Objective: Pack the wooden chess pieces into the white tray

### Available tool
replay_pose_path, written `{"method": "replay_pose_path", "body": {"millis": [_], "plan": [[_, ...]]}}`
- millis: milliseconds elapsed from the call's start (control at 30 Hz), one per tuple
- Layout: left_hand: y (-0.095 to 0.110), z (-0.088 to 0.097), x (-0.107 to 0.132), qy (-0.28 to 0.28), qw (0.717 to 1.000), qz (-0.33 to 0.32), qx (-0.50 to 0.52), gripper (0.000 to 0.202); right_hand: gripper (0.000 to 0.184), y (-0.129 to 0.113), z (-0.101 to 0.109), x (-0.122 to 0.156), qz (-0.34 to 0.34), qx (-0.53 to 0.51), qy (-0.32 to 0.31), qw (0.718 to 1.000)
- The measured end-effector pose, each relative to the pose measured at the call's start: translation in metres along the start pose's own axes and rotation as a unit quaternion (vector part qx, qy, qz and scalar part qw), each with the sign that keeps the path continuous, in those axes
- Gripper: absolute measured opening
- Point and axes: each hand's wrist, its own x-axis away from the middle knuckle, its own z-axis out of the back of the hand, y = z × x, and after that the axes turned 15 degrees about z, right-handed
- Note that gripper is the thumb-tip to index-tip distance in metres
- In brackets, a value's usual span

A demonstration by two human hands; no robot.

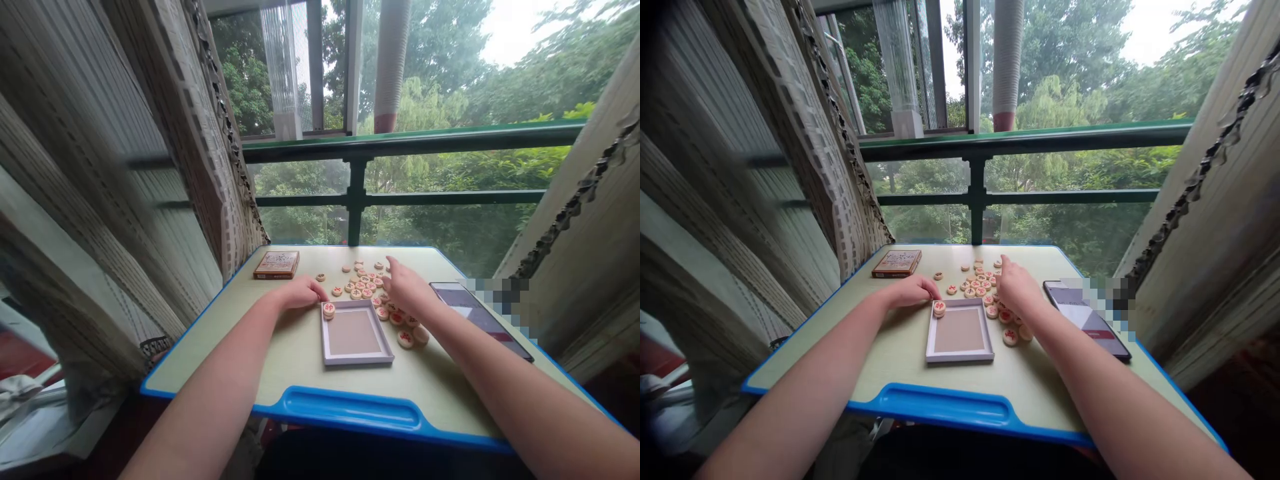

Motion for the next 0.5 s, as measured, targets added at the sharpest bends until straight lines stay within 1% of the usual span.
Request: {"method": "replay_pose_path", "body": {"millis": [67, 100, 233, 267, 333, 433, 500], "plan": [[0.000, 0.000, 0.000, 0.002, 1.000, -0.001, -0.003, 0.036, 0.062, 0.003, -0.005, -0.002, -0.002, -0.031, 0.023, 0.999], [0.001, 0.000, 0.001, 0.003, 1.000, -0.001, -0.005, 0.035, 0.063, 0.004, -0.008, -0.003, 0.011, -0.043, 0.023, 0.999], [0.003, 0.001, 0.003, 0.001, 1.000, 0.007, -0.013, 0.034, 0.049, 0.004, -0.019, -0.006, 0.109, -0.044, -0.025, 0.993], [0.003, 0.001, 0.003, 0.000, 1.000, 0.010, -0.013, 0.034, 0.046, 0.004, -0.021, -0.006, 0.121, -0.041, -0.034, 0.991], [0.004, 0.002, 0.004, -0.001, 1.000, 0.013, -0.008, 0.033, 0.043, 0.006, -0.023, -0.008, 0.118, -0.041, -0.035, 0.992], [0.006, 0.002, 0.006, -0.001, 1.000, 0.014, -0.003, 0.033, 0.040, 0.012, -0.024, -0.011, 0.096, -0.039, -0.019, 0.994], [0.008, 0.002, 0.009, 0.001, 1.000, 0.017, -0.006, 0.034, 0.040, 0.017, -0.024, -0.013, 0.104, -0.028, -0.014, 0.994]]}}
